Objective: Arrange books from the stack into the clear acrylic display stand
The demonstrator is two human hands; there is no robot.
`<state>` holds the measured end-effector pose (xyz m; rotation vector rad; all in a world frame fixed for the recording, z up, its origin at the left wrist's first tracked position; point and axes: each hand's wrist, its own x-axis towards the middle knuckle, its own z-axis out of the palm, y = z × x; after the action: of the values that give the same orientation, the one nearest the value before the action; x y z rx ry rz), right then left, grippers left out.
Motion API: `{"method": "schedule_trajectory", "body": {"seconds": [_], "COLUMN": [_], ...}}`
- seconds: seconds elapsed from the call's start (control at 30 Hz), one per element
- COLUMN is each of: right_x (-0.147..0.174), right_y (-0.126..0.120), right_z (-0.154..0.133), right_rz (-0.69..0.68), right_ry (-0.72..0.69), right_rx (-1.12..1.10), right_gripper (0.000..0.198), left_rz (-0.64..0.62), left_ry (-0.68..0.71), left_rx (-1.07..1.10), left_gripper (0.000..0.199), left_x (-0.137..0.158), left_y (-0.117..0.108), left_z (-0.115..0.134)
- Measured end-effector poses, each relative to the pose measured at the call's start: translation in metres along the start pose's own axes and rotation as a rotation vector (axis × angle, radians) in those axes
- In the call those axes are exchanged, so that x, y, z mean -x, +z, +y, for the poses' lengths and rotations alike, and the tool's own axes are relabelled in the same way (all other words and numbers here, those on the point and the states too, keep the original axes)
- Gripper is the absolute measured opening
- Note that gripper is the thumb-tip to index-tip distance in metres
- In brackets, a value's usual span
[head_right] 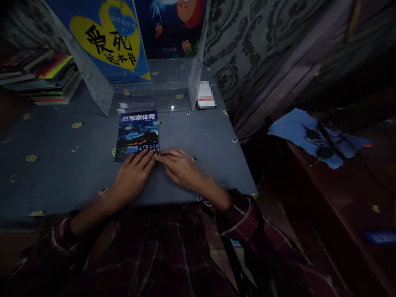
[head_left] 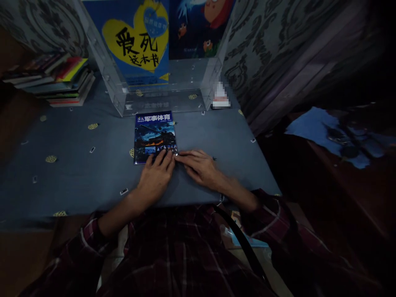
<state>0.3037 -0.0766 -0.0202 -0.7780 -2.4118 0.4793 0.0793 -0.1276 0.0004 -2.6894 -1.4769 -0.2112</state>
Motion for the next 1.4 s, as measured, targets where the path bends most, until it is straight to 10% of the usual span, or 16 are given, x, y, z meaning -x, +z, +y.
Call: {"method": "schedule_trajectory", "body": {"seconds": [0.37, 1.13, 1.4], "right_x": [0.0, -0.005, -0.038], "right_y": [0.0, -0.005, 0.034], "right_z": [-0.002, -0.011, -0.054], "right_rz": [0.023, -0.019, -0.057], "right_ry": [-0.029, -0.111, -0.108], "right_rx": [0.046, 0.13, 0.102], "right_gripper": [0.042, 0.035, 0.039], "left_rz": [-0.101, 0.168, 0.177], "left_ry": [-0.067, -0.355, -0.359], "left_rx": [-0.116, -0.041, -0.041], "left_gripper": [0.055, 0.041, 0.04], "left_x": [0.009, 0.062, 0.062], "left_y": [-0.011, -0.01, -0.007], "left_z": [0.016, -0.006, -0.005]}}
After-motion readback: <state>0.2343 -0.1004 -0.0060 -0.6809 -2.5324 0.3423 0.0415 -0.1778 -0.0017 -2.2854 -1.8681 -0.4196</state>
